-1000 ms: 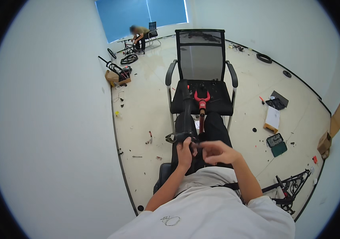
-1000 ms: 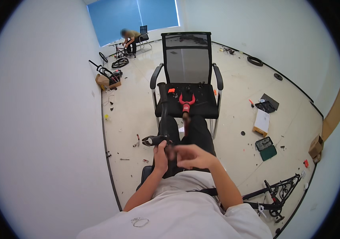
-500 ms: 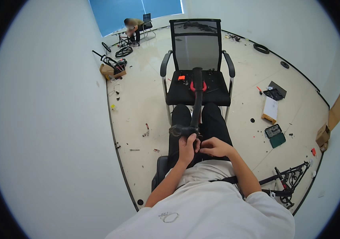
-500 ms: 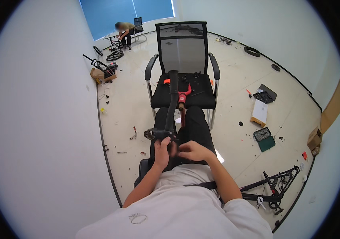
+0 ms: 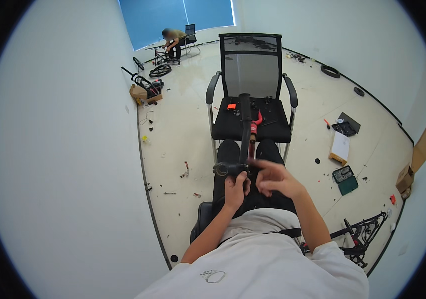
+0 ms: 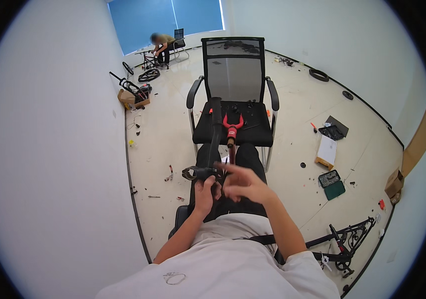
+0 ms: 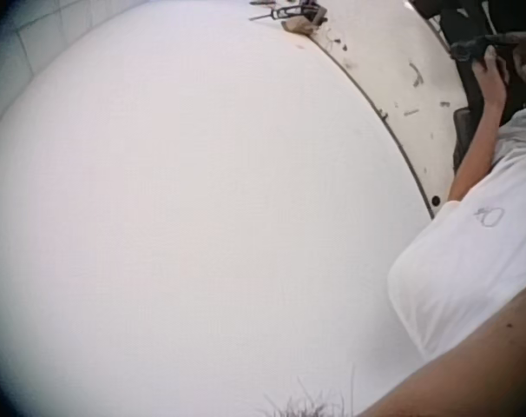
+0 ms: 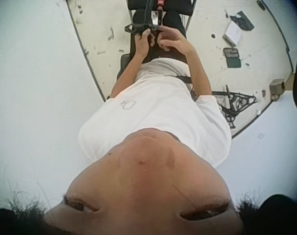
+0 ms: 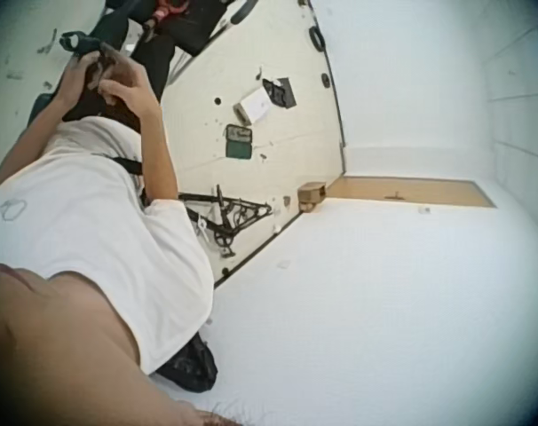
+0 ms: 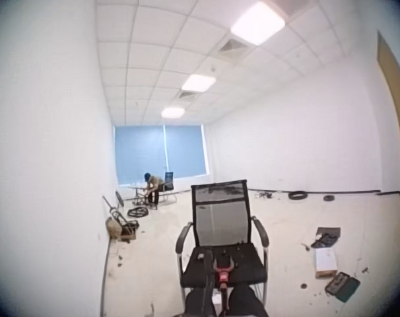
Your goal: The person sits on a chair and uses an Allen key to tighten bolts on a bicycle handlebar stem. They repeatedly adjust the grip and rotate the tool to secure the component.
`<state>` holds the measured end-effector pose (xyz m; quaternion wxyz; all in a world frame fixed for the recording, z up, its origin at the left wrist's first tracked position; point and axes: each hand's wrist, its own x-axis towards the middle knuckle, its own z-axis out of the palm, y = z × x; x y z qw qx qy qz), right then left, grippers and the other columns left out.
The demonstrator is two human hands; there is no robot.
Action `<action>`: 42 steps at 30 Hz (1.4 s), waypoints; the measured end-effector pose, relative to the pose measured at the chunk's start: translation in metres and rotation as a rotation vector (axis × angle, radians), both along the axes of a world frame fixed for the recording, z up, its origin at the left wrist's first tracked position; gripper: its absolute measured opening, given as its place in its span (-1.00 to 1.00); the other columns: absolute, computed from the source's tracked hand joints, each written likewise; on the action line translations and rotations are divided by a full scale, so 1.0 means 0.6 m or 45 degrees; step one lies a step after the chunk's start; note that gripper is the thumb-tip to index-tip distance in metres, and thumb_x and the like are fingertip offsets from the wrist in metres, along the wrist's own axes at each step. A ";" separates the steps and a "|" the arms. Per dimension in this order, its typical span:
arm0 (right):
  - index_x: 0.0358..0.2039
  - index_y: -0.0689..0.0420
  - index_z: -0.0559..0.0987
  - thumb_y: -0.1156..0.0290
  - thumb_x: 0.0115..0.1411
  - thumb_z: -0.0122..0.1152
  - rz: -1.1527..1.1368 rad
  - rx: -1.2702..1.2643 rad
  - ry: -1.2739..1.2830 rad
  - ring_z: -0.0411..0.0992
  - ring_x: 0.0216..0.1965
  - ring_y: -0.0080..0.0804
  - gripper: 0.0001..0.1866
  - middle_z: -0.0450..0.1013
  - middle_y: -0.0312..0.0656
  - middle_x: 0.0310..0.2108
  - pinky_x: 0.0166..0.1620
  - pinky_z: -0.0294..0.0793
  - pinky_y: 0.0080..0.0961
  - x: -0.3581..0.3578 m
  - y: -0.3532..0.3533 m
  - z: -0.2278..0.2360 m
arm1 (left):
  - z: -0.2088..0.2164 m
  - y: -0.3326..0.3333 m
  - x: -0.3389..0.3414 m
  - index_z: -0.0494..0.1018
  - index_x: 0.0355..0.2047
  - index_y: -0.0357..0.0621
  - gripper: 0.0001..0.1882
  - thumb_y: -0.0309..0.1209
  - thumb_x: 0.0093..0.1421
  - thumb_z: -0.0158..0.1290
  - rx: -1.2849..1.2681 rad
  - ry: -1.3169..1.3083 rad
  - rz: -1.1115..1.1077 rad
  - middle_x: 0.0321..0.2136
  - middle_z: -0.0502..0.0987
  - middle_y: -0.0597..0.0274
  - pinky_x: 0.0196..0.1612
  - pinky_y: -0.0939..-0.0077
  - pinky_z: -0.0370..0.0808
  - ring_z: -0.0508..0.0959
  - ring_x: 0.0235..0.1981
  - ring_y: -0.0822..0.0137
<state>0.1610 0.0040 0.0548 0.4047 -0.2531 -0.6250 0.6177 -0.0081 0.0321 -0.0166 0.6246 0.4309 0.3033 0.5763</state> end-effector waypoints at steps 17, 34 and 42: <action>0.12 0.22 0.32 0.56 0.11 0.10 -0.909 0.463 -0.411 0.40 -0.64 -0.46 -0.48 0.45 -0.16 -0.46 -0.50 0.39 -0.54 -0.019 0.040 -0.064 | -0.013 0.001 0.000 0.36 -0.53 -0.19 -0.73 -0.28 0.24 -0.04 0.010 -0.061 -0.096 -0.74 0.35 0.31 -0.74 0.66 0.21 0.30 -0.80 0.55; -0.09 0.21 0.51 0.57 0.14 0.11 -1.049 0.620 -0.349 0.41 -0.63 -0.63 -0.71 0.46 -0.26 -0.50 -0.56 0.32 -0.72 -0.015 0.053 -0.019 | -0.004 0.000 0.013 0.35 -0.52 -0.18 -0.73 -0.26 0.23 -0.03 -0.014 -0.023 -0.145 -0.76 0.33 0.32 -0.75 0.66 0.19 0.28 -0.82 0.54; -0.36 0.27 0.56 0.36 0.25 0.03 -0.750 0.302 -0.569 0.34 -0.63 -0.66 -0.76 0.40 -0.31 -0.65 -0.54 0.32 -0.65 0.005 0.099 -0.141 | -0.004 -0.007 0.000 0.36 -0.30 -0.28 -0.70 -0.24 0.24 -0.14 0.021 -0.005 -0.131 -0.76 0.28 0.27 -0.72 0.59 0.20 0.23 -0.81 0.48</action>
